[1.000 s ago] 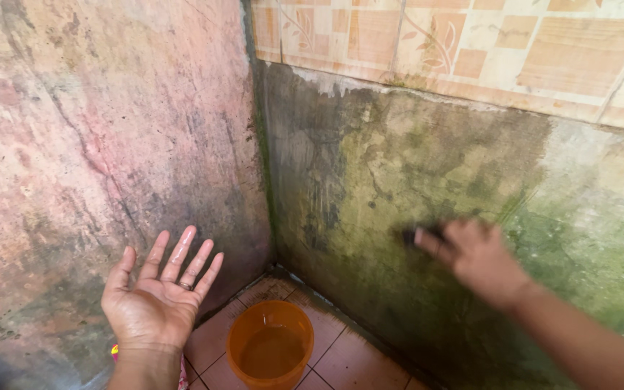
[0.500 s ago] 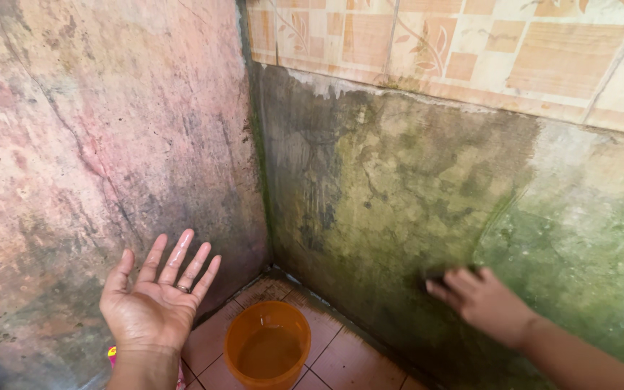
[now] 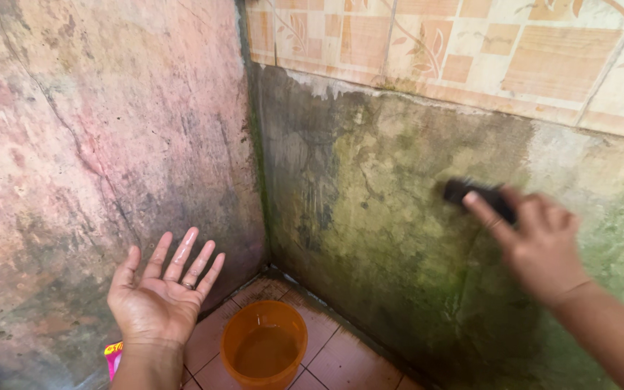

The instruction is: The person scrubs a moldy lower wall section in a tiled bathroom using a dark sponge and water from an orange bucket. They repeatedly dip the sponge and scrub the same area while holding a pink detergent packet.

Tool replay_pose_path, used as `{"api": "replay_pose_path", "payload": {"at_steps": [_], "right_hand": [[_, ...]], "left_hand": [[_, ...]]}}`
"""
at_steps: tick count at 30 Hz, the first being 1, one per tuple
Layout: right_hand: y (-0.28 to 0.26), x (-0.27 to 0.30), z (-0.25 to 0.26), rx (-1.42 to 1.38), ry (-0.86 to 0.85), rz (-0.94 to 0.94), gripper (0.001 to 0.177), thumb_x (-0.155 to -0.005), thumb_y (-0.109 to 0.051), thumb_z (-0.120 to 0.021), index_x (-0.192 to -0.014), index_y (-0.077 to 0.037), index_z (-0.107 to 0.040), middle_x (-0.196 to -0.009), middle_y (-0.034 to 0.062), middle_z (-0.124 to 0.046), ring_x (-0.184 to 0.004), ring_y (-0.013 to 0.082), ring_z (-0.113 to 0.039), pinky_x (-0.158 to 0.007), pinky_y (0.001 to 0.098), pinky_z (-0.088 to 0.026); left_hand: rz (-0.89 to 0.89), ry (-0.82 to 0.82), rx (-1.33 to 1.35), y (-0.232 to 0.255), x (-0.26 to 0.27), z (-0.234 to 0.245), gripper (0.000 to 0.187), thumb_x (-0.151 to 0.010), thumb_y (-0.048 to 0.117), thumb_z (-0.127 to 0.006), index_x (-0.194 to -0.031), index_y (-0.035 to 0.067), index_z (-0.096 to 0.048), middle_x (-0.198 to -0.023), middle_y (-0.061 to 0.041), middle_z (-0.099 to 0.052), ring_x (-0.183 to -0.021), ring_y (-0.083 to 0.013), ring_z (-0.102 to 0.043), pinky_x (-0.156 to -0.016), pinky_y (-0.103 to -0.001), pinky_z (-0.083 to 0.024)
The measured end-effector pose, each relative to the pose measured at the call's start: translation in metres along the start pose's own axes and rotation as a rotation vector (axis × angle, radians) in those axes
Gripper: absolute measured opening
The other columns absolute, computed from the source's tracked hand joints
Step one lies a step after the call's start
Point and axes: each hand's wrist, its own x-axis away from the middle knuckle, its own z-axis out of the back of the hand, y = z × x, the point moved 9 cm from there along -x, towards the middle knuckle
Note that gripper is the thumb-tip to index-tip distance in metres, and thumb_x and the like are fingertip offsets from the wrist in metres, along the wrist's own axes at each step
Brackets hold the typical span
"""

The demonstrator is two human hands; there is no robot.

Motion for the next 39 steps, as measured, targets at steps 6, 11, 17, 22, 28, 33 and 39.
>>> {"api": "replay_pose_path", "payload": {"at_steps": [6, 11, 17, 22, 28, 33, 39], "right_hand": [[-0.121, 0.065, -0.048, -0.266, -0.244, 0.714, 0.093, -0.086, 0.009, -0.061, -0.163, -0.021, -0.020, -0.152, 0.0139, -0.039, -0.132, 0.0287, -0.042, -0.091, 0.0398, -0.044], [-0.116, 0.042, -0.026, -0.303, -0.260, 0.652, 0.102, -0.081, 0.014, -0.063, -0.162, -0.025, -0.016, -0.152, 0.0144, -0.038, -0.135, 0.0319, -0.039, -0.103, 0.0474, -0.039], [-0.007, -0.040, 0.022, -0.262, -0.019, -0.003, 0.108, -0.079, 0.009, -0.067, -0.157, -0.050, -0.023, -0.155, 0.0115, -0.039, -0.131, 0.0329, -0.044, -0.099, 0.0429, -0.042], [-0.032, -0.043, 0.025, -0.331, 0.137, 0.044, 0.103, -0.075, 0.003, -0.069, -0.156, -0.045, -0.030, -0.153, 0.0124, -0.044, -0.132, 0.0322, -0.046, -0.097, 0.0469, -0.044], [-0.156, 0.012, -0.022, -0.390, -0.047, 0.664, 0.071, -0.087, -0.004, -0.063, -0.153, -0.010, -0.039, -0.137, 0.0139, -0.049, -0.127, 0.0319, -0.044, -0.092, 0.0447, -0.044], [-0.170, 0.006, -0.032, -0.332, -0.126, 0.735, 0.068, -0.086, -0.012, -0.058, -0.151, -0.013, -0.037, -0.143, 0.0138, -0.045, -0.130, 0.0321, -0.041, -0.092, 0.0458, -0.041], [-0.105, -0.065, 0.012, -0.223, 0.043, 0.313, 0.089, -0.078, -0.005, -0.062, -0.159, -0.032, -0.033, -0.146, 0.0111, -0.044, -0.125, 0.0300, -0.044, -0.086, 0.0427, -0.042]], "left_hand": [[-0.014, -0.009, 0.021, 0.006, 0.005, 0.000, 0.072, -0.091, 0.043, -0.046, -0.149, 0.001, -0.037, -0.149, -0.027, -0.051, -0.137, -0.0486, -0.050, -0.109, -0.065, -0.043], [-0.022, -0.024, 0.025, 0.011, 0.008, 0.000, 0.072, -0.091, 0.042, -0.047, -0.149, 0.001, -0.037, -0.150, -0.027, -0.050, -0.137, -0.0495, -0.050, -0.110, -0.065, -0.042], [-0.027, -0.022, 0.036, 0.009, 0.005, -0.002, 0.072, -0.091, 0.042, -0.047, -0.149, 0.000, -0.037, -0.150, -0.027, -0.051, -0.137, -0.0493, -0.050, -0.110, -0.065, -0.042], [-0.019, 0.002, 0.010, 0.003, 0.004, -0.003, 0.072, -0.091, 0.043, -0.045, -0.149, 0.001, -0.036, -0.149, -0.027, -0.051, -0.136, -0.0489, -0.050, -0.109, -0.065, -0.043], [-0.012, 0.022, -0.021, 0.006, 0.008, -0.001, 0.072, -0.092, 0.043, -0.044, -0.150, 0.002, -0.035, -0.148, -0.027, -0.051, -0.135, -0.0477, -0.051, -0.108, -0.063, -0.044], [-0.010, 0.031, -0.029, 0.007, 0.003, 0.004, 0.070, -0.090, 0.042, -0.044, -0.148, 0.003, -0.038, -0.145, -0.025, -0.054, -0.133, -0.0467, -0.054, -0.108, -0.063, -0.045], [0.011, 0.004, -0.063, -0.008, -0.013, 0.011, 0.069, -0.090, 0.043, -0.044, -0.147, 0.005, -0.040, -0.143, -0.025, -0.058, -0.129, -0.0463, -0.056, -0.106, -0.062, -0.046]]}}
